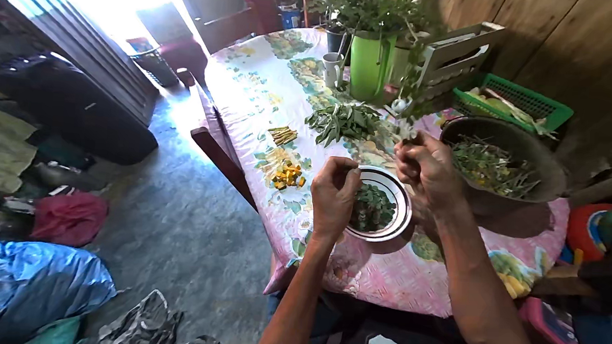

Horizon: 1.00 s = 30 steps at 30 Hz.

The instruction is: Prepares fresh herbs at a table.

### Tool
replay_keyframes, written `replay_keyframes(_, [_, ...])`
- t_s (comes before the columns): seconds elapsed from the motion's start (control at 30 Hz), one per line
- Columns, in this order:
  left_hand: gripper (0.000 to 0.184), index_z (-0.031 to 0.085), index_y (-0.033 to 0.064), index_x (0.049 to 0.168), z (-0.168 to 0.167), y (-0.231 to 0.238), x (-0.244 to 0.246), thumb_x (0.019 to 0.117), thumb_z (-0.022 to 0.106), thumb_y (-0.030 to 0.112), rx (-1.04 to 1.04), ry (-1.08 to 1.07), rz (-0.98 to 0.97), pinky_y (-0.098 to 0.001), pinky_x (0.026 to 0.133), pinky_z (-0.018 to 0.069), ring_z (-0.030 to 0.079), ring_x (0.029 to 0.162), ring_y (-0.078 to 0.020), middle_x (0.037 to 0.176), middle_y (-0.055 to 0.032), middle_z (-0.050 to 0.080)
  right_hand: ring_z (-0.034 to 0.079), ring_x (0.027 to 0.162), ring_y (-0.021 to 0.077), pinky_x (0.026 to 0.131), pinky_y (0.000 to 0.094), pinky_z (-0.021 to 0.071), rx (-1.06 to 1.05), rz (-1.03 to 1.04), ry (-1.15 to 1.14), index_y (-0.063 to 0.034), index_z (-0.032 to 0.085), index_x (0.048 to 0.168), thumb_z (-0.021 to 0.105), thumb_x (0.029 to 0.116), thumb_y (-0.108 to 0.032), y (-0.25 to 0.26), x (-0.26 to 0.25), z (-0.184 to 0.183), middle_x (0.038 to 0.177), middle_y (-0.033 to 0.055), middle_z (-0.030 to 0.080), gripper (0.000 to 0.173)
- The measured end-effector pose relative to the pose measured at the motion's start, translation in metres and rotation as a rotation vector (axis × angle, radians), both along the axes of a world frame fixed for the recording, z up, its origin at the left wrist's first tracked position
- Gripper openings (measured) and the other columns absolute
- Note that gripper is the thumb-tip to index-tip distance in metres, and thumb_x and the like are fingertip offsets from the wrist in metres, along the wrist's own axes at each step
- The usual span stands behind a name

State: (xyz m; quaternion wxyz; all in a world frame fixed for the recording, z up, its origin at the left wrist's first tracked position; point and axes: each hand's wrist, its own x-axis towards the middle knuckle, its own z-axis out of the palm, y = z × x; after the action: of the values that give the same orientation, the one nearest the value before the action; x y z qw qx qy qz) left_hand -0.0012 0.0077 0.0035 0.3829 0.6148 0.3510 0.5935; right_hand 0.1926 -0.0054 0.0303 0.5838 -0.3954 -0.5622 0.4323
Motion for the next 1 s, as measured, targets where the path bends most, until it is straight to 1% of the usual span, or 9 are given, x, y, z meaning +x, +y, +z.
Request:
replay_keyframes(0.1, [0.010, 0.066, 0.0030, 0.108, -0.003, 0.002, -0.003, 0.0992, 0.063, 0.004, 0.007, -0.023, -0.019, -0.0307, 0.065, 0.0613, 0.068, 0.071, -0.0161, 0.091, -0.0081, 0.069, 0.035, 0.042, 0.0054, 0.036, 0.0183, 0.0298, -0.015, 0.170, -0.322, -0.0068, 0.067, 0.113, 0.046, 0.1060, -0.014, 0.001, 0.015, 0.002, 0.067, 0.0025, 0.053, 0.024])
replay_keyframes(0.23, [0.013, 0.065, 0.0031, 0.111, -0.009, 0.002, -0.008, 0.0989, 0.063, 0.004, -0.028, -0.056, -0.027, -0.0304, 0.066, 0.0610, 0.067, 0.071, -0.0155, 0.095, -0.0082, 0.068, 0.046, 0.052, 0.0015, 0.043, 0.0160, 0.0360, -0.072, 0.266, -0.485, -0.0041, 0.071, 0.107, 0.055, 0.0973, -0.002, 0.003, 0.013, 0.012, 0.089, 0.0006, 0.069, 0.019])
replay_keyframes(0.33, [0.014, 0.066, 0.0031, 0.112, -0.012, 0.001, -0.008, 0.0984, 0.063, 0.003, -0.041, -0.088, -0.041, -0.0305, 0.067, 0.0612, 0.068, 0.072, -0.0154, 0.095, -0.0080, 0.069, 0.043, 0.048, 0.0034, 0.041, 0.0171, 0.0339, -0.045, 0.205, -0.484, -0.0052, 0.069, 0.092, 0.059, 0.1001, -0.009, 0.007, 0.009, 0.008, 0.074, 0.0003, 0.062, 0.014])
replay_keyframes(0.47, [0.014, 0.068, 0.0024, 0.111, -0.013, -0.002, -0.005, 0.0986, 0.063, 0.002, -0.076, -0.167, -0.115, -0.0303, 0.069, 0.0614, 0.068, 0.074, -0.0154, 0.097, -0.0086, 0.070, 0.039, 0.045, 0.0057, 0.039, 0.0177, 0.0303, -0.055, 0.106, -0.411, -0.0117, 0.059, 0.077, 0.069, 0.0970, -0.022, 0.010, 0.002, 0.000, 0.061, -0.0010, 0.051, 0.025])
replay_keyframes(0.57, [0.014, 0.069, 0.0021, 0.112, -0.010, -0.002, -0.002, 0.0992, 0.063, 0.004, -0.180, -0.275, -0.236, -0.0303, 0.065, 0.0598, 0.066, 0.072, -0.0154, 0.094, -0.0100, 0.068, 0.052, 0.053, 0.0089, 0.042, 0.0187, 0.0413, 0.070, 0.133, -0.260, -0.0076, 0.069, 0.100, 0.069, 0.0938, -0.009, 0.002, -0.001, -0.009, 0.083, 0.0040, 0.065, 0.006])
replay_keyframes(0.63, [0.014, 0.070, 0.0033, 0.111, -0.007, -0.004, -0.001, 0.0990, 0.064, 0.005, -0.255, -0.318, -0.283, -0.0289, 0.062, 0.0594, 0.066, 0.072, -0.0145, 0.094, -0.0097, 0.068, 0.065, 0.076, 0.0123, 0.056, 0.0221, 0.0551, 0.164, 0.183, -0.285, -0.0063, 0.070, 0.114, 0.069, 0.0881, -0.002, 0.000, -0.007, -0.007, 0.108, 0.0050, 0.068, 0.027])
replay_keyframes(0.7, [0.012, 0.069, 0.0053, 0.110, -0.004, -0.006, -0.001, 0.0993, 0.064, 0.006, -0.314, -0.348, -0.300, -0.0267, 0.059, 0.0584, 0.066, 0.072, -0.0125, 0.094, -0.0087, 0.068, 0.066, 0.080, 0.0099, 0.060, 0.0204, 0.0561, 0.214, 0.176, -0.356, -0.0047, 0.068, 0.123, 0.072, 0.0835, 0.005, 0.000, -0.012, -0.004, 0.119, 0.0044, 0.068, 0.041])
replay_keyframes(0.8, [0.013, 0.070, 0.0066, 0.110, -0.001, -0.006, -0.005, 0.0983, 0.064, 0.003, -0.328, -0.350, -0.327, -0.0243, 0.061, 0.0576, 0.067, 0.074, -0.0113, 0.097, -0.0084, 0.071, 0.054, 0.066, 0.0021, 0.054, 0.0149, 0.0467, 0.258, 0.140, -0.457, -0.0053, 0.070, 0.125, 0.074, 0.0836, 0.000, 0.004, -0.014, -0.008, 0.116, 0.0018, 0.068, 0.042])
replay_keyframes(1.0, [0.018, 0.064, 0.0057, 0.115, -0.005, -0.002, -0.013, 0.0971, 0.064, 0.002, -0.321, -0.267, -0.381, -0.0231, 0.059, 0.0547, 0.063, 0.069, -0.0107, 0.096, -0.0091, 0.068, 0.051, 0.065, 0.0029, 0.053, 0.0160, 0.0434, 0.330, 0.168, -0.504, -0.0047, 0.074, 0.109, 0.072, 0.0847, -0.001, 0.007, -0.011, -0.011, 0.100, 0.0011, 0.066, 0.025])
